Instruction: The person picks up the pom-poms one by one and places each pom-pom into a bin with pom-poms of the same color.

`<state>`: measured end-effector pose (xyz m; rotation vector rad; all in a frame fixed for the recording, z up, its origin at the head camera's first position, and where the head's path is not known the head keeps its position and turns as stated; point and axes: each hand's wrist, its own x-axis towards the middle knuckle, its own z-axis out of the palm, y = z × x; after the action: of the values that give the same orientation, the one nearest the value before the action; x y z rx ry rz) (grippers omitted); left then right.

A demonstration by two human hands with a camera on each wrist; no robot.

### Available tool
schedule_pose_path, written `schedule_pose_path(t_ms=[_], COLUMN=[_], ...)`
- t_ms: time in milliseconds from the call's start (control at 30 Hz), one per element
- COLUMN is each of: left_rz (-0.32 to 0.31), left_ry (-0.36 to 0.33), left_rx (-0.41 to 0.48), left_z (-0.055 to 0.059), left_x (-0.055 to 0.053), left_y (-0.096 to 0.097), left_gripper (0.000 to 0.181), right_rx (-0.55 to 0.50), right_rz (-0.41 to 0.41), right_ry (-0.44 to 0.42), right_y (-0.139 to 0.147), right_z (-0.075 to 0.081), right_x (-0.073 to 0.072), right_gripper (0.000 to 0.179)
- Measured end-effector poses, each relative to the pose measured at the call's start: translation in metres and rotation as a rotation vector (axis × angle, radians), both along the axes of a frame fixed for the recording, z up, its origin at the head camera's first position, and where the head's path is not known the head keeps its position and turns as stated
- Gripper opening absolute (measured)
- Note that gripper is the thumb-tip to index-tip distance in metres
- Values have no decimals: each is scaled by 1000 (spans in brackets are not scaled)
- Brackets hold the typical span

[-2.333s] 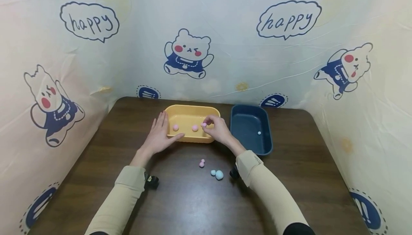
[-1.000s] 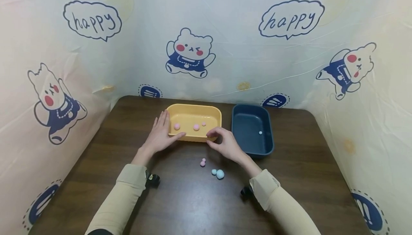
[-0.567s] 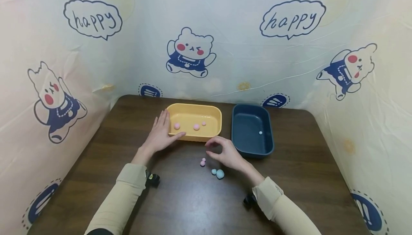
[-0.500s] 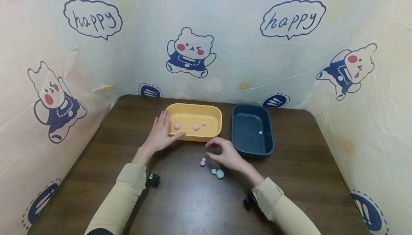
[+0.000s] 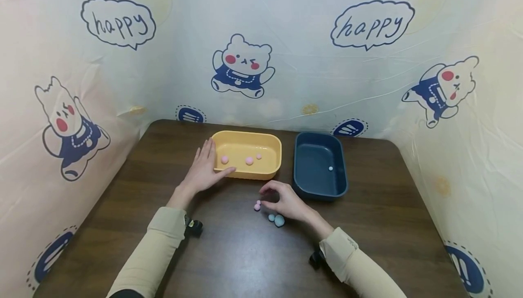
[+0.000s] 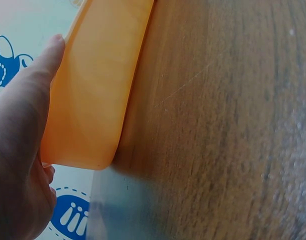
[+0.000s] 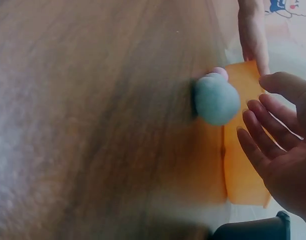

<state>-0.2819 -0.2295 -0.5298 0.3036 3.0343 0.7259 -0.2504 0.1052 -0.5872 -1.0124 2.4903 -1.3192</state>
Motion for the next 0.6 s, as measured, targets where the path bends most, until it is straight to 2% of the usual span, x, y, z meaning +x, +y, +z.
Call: schedule_pose_path(t_ms=[33,200,267,333,433,600], left_rz=[-1,0,0,-1,-3,-5], left_ry=[-2,-5,-2,1,7,15], left_rx=[0,5,9,7,9,1], left_z=[0,1,1,0,-1,-2], left_x=[0,0,0,0,0,-1], left_y=[0,0,-1,-1,-1,-1], left_gripper=[133,134,134,134,133,133], right_rx=[6,7,13,35,63,84], right_rz=[-2,41,49,45,39,43], right_ry=[-25,-9,9,6,28,69], right_y=[-1,-4,-3,-3,-6,-10], right_z=[6,9,-14,-24,-29,-27], right_x=[3,6,-5,-10,-12,-10], right_gripper=[26,26,26,26,25,24])
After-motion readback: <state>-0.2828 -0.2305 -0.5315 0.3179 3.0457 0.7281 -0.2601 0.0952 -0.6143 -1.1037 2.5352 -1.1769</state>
